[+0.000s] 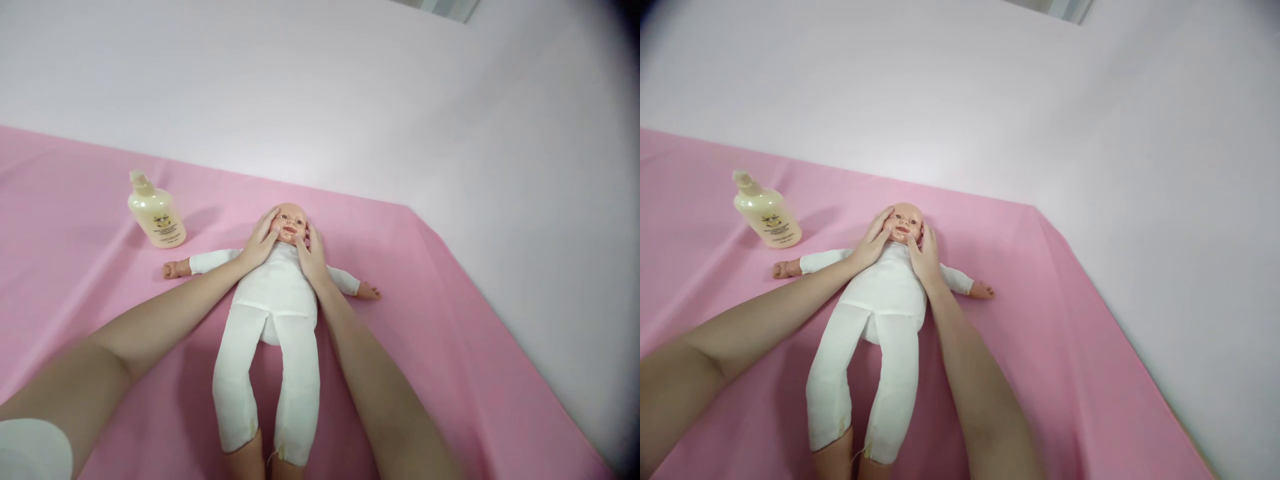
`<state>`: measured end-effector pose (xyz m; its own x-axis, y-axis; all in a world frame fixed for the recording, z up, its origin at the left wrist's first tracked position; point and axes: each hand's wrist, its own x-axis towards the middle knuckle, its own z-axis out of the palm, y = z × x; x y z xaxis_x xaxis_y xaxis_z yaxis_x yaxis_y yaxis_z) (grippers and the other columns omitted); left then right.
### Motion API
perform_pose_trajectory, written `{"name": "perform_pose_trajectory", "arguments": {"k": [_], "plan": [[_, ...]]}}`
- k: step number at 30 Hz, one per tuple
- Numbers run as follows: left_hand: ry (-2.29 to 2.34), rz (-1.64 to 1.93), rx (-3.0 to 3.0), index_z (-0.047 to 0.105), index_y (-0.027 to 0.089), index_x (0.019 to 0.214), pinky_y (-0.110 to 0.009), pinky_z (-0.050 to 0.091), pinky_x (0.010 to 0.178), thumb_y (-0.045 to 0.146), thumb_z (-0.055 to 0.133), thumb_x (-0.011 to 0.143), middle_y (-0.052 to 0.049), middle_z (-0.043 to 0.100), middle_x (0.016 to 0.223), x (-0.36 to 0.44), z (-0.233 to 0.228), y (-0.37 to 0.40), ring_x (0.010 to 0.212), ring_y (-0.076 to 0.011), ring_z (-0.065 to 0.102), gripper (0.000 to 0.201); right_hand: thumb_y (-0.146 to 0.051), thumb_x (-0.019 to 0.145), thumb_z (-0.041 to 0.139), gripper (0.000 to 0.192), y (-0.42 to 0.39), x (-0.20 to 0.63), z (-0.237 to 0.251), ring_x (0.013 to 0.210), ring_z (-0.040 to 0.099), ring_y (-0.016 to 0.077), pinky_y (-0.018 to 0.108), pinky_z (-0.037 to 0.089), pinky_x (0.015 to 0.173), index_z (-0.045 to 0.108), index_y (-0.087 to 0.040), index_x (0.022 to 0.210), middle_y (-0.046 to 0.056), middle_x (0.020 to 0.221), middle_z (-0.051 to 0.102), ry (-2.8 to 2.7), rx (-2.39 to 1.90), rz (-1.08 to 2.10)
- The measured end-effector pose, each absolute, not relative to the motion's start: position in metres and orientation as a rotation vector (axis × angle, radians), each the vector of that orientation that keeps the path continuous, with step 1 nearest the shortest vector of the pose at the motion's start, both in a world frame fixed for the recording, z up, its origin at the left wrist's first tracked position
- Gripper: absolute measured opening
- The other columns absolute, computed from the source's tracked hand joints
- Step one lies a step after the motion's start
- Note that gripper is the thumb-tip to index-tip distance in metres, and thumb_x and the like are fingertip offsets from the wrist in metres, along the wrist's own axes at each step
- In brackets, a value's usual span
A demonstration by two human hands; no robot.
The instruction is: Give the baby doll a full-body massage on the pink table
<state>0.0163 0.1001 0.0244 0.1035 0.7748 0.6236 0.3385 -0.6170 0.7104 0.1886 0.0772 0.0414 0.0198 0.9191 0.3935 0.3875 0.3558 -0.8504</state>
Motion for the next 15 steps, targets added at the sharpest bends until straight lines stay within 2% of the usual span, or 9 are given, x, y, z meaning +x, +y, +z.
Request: {"name": "perform_pose_trajectory", "arguments": {"k": [12,15], "plan": [[1.086,1.522,2.003,0.042,0.023,0.150,-0.051,0.025,0.126,0.061,0.036,0.100,-0.014,0.042,0.158,0.0155,0.0233,0.1010,0.149,-0.0259,0.037,0.063,-0.063,0.092,0.050,0.070,0.0762,0.1878,0.0435,0.138,0.048,0.0286,0.048,0.037,0.118,0.047,-0.018,0.145,0.017,0.147,0.052,-1.563,-1.200,0.649],[1.082,1.541,1.950,0.044,0.022,0.149,-0.049,0.024,0.127,0.062,0.032,0.101,-0.014,0.044,0.158,0.0161,0.0228,0.1011,0.149,-0.0250,0.037,0.064,-0.065,0.092,0.049,0.071,0.0763,0.1880,0.0424,0.138,0.048,0.0286,0.048,0.038,0.118,0.047,-0.019,0.145,0.016,0.147,0.052,-1.558,-1.193,0.649]]}}
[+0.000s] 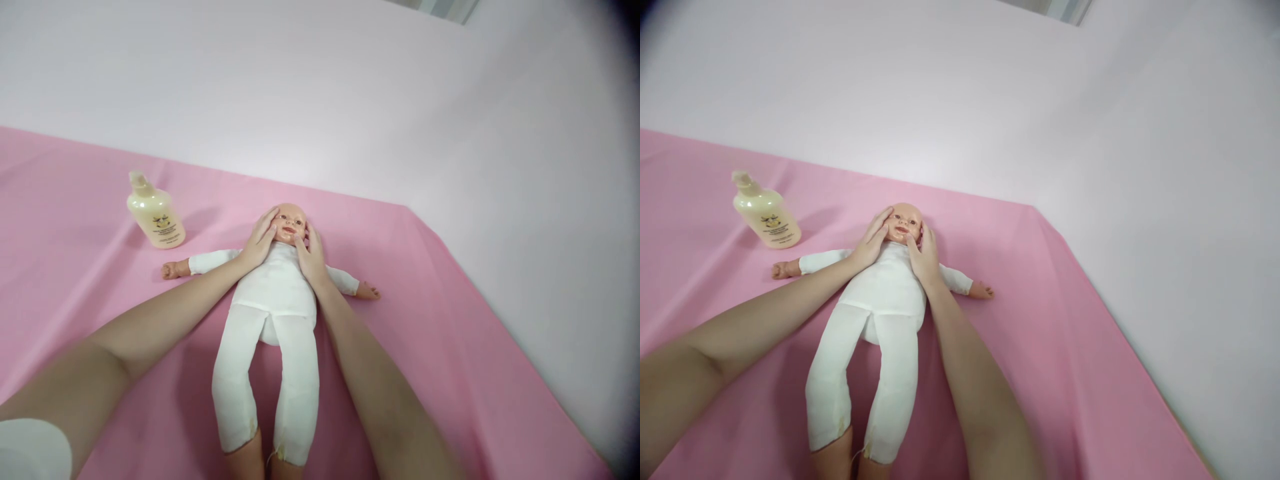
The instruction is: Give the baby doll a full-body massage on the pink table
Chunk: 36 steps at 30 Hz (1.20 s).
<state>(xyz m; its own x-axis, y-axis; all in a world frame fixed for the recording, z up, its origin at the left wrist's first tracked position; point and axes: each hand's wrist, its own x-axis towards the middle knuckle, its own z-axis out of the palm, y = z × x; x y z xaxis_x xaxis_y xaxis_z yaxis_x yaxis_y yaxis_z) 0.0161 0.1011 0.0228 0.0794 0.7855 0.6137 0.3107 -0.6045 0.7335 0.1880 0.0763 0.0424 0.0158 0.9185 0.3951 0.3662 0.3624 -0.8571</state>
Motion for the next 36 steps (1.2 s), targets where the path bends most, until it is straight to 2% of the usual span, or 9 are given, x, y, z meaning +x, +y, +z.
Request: {"name": "perform_pose_trajectory", "arguments": {"k": [7,14,18,25,36], "plan": [[1.068,1.588,1.878,0.048,0.022,0.146,-0.049,0.023,0.127,0.064,0.029,0.101,-0.014,0.048,0.155,0.0184,0.0238,0.0994,0.147,-0.0246,0.041,0.065,-0.068,0.097,0.031,0.068,0.0793,0.1903,0.0357,0.141,0.046,0.0259,0.050,0.030,0.123,0.051,-0.022,0.142,0.013,0.147,0.055,-1.562,-1.157,0.592],[1.075,1.573,1.872,0.047,0.022,0.146,-0.049,0.023,0.127,0.065,0.029,0.100,-0.014,0.046,0.156,0.0192,0.0269,0.0971,0.147,-0.0246,0.039,0.065,-0.066,0.099,0.027,0.069,0.0805,0.1904,0.0353,0.142,0.044,0.0263,0.052,0.028,0.123,0.048,-0.020,0.145,0.014,0.151,0.052,-1.571,-1.169,0.604],[1.092,1.523,1.899,0.045,0.023,0.147,-0.050,0.022,0.127,0.064,0.033,0.100,-0.013,0.044,0.157,0.0184,0.0286,0.0963,0.149,-0.0250,0.037,0.064,-0.064,0.100,0.026,0.068,0.0801,0.1906,0.0366,0.143,0.044,0.0253,0.049,0.028,0.124,0.048,-0.019,0.146,0.014,0.152,0.051,-1.572,-1.173,0.606],[1.112,1.524,1.984,0.041,0.023,0.149,-0.054,0.027,0.124,0.062,0.051,0.094,-0.016,0.043,0.156,0.0186,0.0269,0.0982,0.147,-0.0297,0.038,0.068,-0.065,0.098,0.033,0.066,0.0780,0.1904,0.0394,0.141,0.046,0.0257,0.049,0.030,0.122,0.049,-0.021,0.144,0.013,0.150,0.053,-1.557,-1.192,0.620],[1.115,1.528,2.004,0.039,0.023,0.149,-0.054,0.029,0.123,0.058,0.054,0.093,-0.016,0.044,0.155,0.0188,0.0256,0.0992,0.147,-0.0305,0.040,0.068,-0.065,0.097,0.034,0.066,0.0774,0.1895,0.0414,0.140,0.047,0.0264,0.048,0.032,0.121,0.050,-0.021,0.143,0.014,0.146,0.055,-1.565,-1.186,0.619]]}}
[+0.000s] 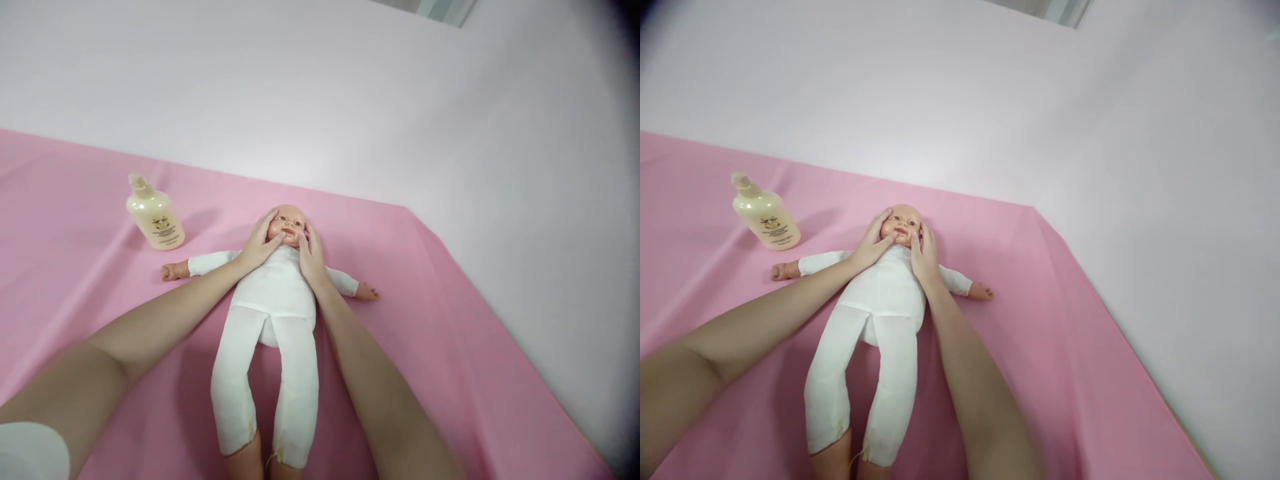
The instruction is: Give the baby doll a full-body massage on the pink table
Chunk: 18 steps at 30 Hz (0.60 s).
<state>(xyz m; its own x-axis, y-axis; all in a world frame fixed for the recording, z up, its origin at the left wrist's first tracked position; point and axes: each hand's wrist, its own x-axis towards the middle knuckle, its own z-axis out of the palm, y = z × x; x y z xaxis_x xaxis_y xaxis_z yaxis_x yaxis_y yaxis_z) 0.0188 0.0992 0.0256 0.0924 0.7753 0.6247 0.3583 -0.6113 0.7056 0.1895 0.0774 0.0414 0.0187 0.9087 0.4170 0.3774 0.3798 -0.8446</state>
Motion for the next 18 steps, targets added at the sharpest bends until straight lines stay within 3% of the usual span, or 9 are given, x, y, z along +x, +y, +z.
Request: {"name": "perform_pose_trajectory", "arguments": {"k": [18], "plan": [[1.107,1.533,2.000,0.041,0.025,0.149,-0.051,0.026,0.125,0.062,0.041,0.099,-0.014,0.043,0.157,0.0176,0.0253,0.0983,0.148,-0.0268,0.038,0.063,-0.062,0.097,0.037,0.061,0.0775,0.1898,0.0413,0.139,0.047,0.0268,0.050,0.031,0.121,0.051,-0.023,0.142,0.013,0.145,0.056,-1.558,-1.180,0.624]]}}
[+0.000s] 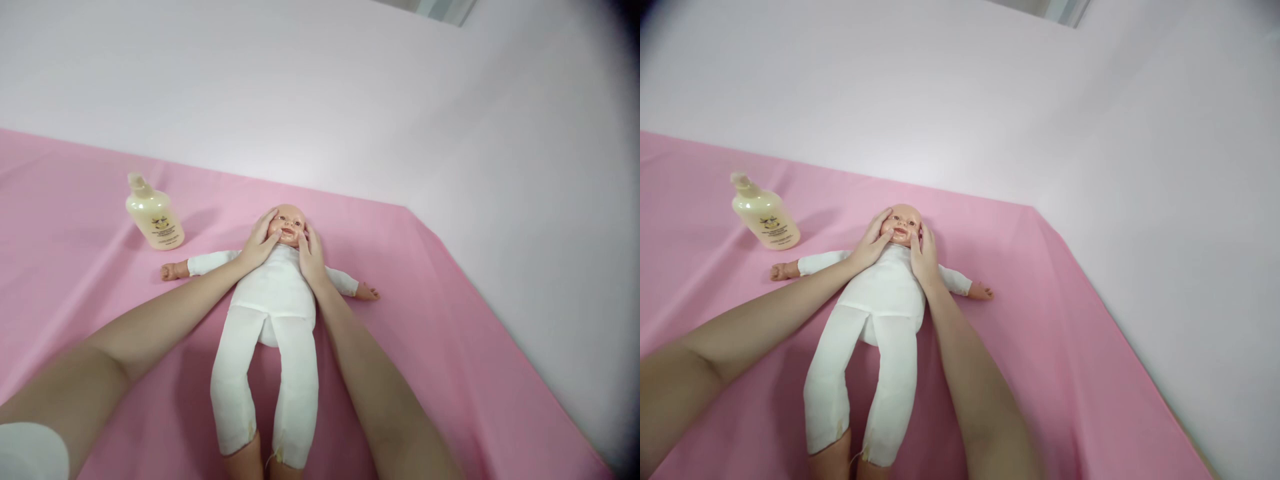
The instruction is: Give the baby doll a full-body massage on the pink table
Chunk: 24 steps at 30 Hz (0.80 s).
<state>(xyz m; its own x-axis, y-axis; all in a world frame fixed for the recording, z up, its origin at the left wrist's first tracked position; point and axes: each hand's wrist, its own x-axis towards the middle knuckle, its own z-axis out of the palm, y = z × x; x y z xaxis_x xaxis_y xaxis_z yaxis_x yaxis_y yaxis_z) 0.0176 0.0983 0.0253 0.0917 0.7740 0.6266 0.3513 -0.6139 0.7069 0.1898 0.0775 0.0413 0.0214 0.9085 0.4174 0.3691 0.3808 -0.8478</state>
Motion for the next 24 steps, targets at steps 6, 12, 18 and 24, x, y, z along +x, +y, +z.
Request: {"name": "perform_pose_trajectory", "arguments": {"k": [6,12,18,24], "plan": [[1.109,1.531,1.952,0.043,0.023,0.149,-0.050,0.024,0.126,0.064,0.035,0.099,-0.014,0.044,0.157,0.0183,0.0262,0.0974,0.148,-0.0258,0.037,0.064,-0.062,0.097,0.037,0.061,0.0767,0.1895,0.0419,0.138,0.049,0.0260,0.048,0.032,0.121,0.053,-0.021,0.140,0.013,0.144,0.057,-1.560,-1.182,0.615],[1.107,1.530,1.955,0.043,0.025,0.148,-0.051,0.025,0.125,0.065,0.034,0.099,-0.014,0.044,0.157,0.0184,0.0266,0.0981,0.148,-0.0260,0.039,0.064,-0.063,0.097,0.037,0.061,0.0767,0.1898,0.0413,0.137,0.049,0.0259,0.049,0.034,0.120,0.051,-0.024,0.142,0.012,0.144,0.057,-1.557,-1.180,0.613],[1.115,1.522,1.980,0.042,0.025,0.149,-0.051,0.026,0.126,0.062,0.036,0.100,-0.013,0.044,0.157,0.0173,0.0262,0.0982,0.148,-0.0259,0.038,0.062,-0.063,0.098,0.036,0.061,0.0771,0.1900,0.0403,0.138,0.049,0.0258,0.048,0.034,0.120,0.052,-0.024,0.141,0.012,0.143,0.057,-1.565,-1.184,0.603],[1.119,1.527,1.999,0.042,0.024,0.148,-0.052,0.028,0.125,0.062,0.042,0.098,-0.015,0.044,0.156,0.0180,0.0262,0.0985,0.147,-0.0281,0.039,0.064,-0.061,0.097,0.040,0.060,0.0783,0.1900,0.0385,0.137,0.050,0.0262,0.048,0.037,0.119,0.051,-0.022,0.142,0.014,0.144,0.056,-1.557,-1.175,0.624]]}}
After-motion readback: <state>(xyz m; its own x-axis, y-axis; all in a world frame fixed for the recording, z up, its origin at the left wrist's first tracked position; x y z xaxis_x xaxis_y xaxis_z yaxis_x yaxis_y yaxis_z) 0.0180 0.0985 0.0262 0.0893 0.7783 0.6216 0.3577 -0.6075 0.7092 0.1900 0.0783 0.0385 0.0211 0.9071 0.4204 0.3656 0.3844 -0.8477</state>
